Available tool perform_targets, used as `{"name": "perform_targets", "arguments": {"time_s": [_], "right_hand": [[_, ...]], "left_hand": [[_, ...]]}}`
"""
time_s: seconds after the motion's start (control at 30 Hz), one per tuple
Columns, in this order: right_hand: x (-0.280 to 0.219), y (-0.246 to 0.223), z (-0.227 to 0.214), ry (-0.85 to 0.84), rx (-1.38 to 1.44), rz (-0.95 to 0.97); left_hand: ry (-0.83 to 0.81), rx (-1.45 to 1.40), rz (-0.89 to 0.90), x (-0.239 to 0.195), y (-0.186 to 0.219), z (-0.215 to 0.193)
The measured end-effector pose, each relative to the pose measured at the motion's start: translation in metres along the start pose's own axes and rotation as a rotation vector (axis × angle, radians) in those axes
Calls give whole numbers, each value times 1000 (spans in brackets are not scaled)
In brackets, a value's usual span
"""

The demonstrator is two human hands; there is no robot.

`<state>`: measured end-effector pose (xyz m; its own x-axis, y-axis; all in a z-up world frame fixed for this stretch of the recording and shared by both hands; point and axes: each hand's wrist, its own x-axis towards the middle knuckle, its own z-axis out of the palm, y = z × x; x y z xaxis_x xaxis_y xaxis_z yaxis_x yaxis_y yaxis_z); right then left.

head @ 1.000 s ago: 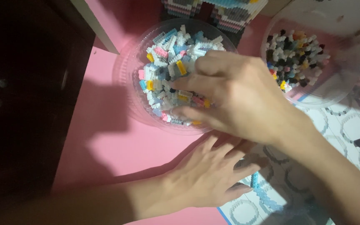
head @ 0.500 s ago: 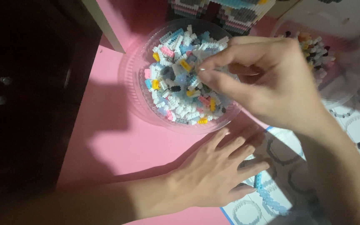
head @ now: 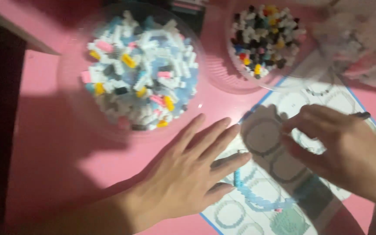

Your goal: Assembling a 3D pixel art model by placing small interlocking plastic blocks onto a template and tapping them with a small hammer.

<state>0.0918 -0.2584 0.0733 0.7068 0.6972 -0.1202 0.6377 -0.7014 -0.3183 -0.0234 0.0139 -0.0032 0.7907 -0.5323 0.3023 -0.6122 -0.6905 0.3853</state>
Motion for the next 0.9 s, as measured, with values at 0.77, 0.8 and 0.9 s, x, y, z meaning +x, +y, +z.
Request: {"name": "perform_targets", "arguments": {"time_s": [0.77, 0.8, 0.9], "right_hand": [[-5, 0, 51, 261, 244, -332], [-6, 3, 50, 257, 249, -328], [-6, 8, 48, 181, 359, -301]], "left_hand": [[110, 160, 31, 13, 9, 7], [105, 156, 29, 15, 8, 6], [78, 155, 40, 15, 6, 8]]}}
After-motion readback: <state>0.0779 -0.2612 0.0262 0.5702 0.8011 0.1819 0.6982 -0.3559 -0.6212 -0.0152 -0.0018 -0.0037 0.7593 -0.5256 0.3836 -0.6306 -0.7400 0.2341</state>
